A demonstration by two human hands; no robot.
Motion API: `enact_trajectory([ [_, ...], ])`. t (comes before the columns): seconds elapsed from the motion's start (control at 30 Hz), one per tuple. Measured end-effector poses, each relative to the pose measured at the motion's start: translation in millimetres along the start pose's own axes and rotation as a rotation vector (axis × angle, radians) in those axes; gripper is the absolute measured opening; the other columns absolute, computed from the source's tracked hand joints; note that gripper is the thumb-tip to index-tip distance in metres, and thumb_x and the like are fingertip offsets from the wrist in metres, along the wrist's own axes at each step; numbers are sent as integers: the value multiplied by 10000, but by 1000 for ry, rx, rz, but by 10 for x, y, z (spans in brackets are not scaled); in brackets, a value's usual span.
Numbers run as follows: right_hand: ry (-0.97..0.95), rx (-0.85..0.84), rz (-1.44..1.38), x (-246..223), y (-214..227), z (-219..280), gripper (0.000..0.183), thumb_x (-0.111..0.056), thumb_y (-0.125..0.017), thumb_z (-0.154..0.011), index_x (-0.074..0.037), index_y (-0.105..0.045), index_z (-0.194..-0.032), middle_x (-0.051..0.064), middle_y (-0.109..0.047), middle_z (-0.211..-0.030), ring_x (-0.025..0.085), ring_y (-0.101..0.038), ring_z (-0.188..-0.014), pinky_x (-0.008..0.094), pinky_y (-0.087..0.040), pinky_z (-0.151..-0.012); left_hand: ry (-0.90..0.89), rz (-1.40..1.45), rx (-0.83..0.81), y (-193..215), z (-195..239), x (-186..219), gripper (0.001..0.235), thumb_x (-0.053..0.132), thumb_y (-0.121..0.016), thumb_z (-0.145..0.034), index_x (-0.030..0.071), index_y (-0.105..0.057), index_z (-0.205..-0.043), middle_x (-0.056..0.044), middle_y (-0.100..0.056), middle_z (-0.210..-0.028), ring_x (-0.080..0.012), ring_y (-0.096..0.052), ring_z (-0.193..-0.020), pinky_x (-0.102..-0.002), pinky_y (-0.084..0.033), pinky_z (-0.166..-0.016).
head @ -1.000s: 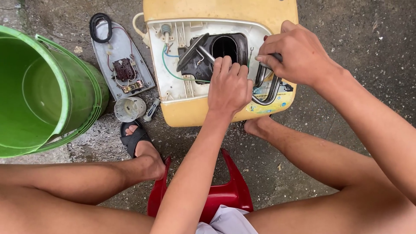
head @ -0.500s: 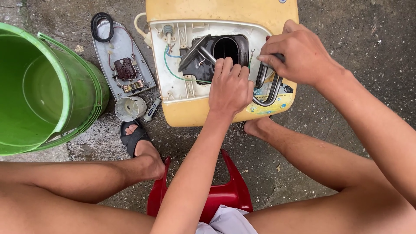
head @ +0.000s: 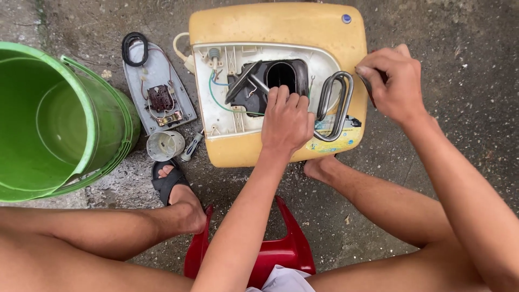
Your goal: The person sits on a small red stool and uses a metal tool to manipulate a component inside a disassembled yellow appliance. The person holds the internal part with one hand while working with the tool in the other, with a green bucket and other parts nearby.
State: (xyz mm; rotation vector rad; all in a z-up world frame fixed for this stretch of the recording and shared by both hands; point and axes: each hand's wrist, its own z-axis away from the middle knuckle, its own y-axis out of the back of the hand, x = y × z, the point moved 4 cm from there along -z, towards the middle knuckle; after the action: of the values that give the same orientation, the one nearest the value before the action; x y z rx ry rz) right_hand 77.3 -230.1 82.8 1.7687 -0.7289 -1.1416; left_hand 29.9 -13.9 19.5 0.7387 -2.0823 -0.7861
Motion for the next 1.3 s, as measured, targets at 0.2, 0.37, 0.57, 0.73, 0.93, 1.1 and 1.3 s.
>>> enact_trajectory([
  [0.2, 35, 98, -116, -390, -9, -310, 58, 50, -764, -1040, 13, -776, -998, 137, -761, -1021, 246, -634, -898, 404, -387, -867, 3, 17, 12, 21, -8, 1, 159, 93, -545, -814, 32, -542, -667, -139, -481, -640, -311, -401, -760, -481, -399, -844],
  [0.37, -15, 31, -98, -353, -199, -273, 64, -24, -746, -1057, -32, -776, -1000, 83, -756, -1041, 229, -571, -861, 385, -375, -832, -1, 5, 34, 28, -25, 1, 166, 98, -548, -816, 43, -523, -661, -134, -469, -635, -314, -405, -758, -479, -397, -835],
  [0.57, -51, 5, -98, -368, -231, -210, 59, -51, -769, -1065, -52, -789, -1009, 62, -747, -1012, 219, -481, -804, 374, -373, -798, 9, 4, 53, 19, -24, 8, 167, 105, -543, -808, 35, -520, -658, -144, -467, -633, -325, -407, -754, -489, -401, -837],
  [0.73, -145, 25, -202, -452, -199, -221, 93, -60, -818, -1045, -130, -798, -988, 60, -737, -937, 253, -575, -834, 361, -467, -846, 39, 3, 137, -104, 18, -26, 136, 114, -526, -769, 46, -525, -652, -109, -399, -604, -302, -483, -759, -479, -419, -918],
  [0.93, -560, -28, -387, -464, -230, -221, 37, -118, -781, -1012, -144, -770, -1035, -25, -408, -471, 105, -420, -370, 195, -357, -532, 36, 2, 168, -119, 13, -22, 134, 127, -526, -747, 45, -536, -641, -128, -421, -589, -307, -485, -747, -484, -419, -913],
  [1.1, -551, -32, -281, -402, -255, -203, 33, -161, -800, -1027, -172, -779, -1003, -14, -440, -454, 109, -437, -363, 205, -314, -496, 32, 6, 171, -133, 16, -27, 142, 130, -527, -754, 38, -556, -649, -143, -446, -586, -322, -506, -753, -490, -422, -917],
  [1.3, -503, 84, -315, -397, -298, -111, 44, -61, -781, -1052, -92, -777, -1020, 14, -485, -451, 122, -497, -400, 202, -408, -560, 62, -11, 142, -157, 13, -28, 161, 160, -535, -753, 40, -586, -657, -132, -464, -578, -318, -526, -769, -481, -425, -929],
])
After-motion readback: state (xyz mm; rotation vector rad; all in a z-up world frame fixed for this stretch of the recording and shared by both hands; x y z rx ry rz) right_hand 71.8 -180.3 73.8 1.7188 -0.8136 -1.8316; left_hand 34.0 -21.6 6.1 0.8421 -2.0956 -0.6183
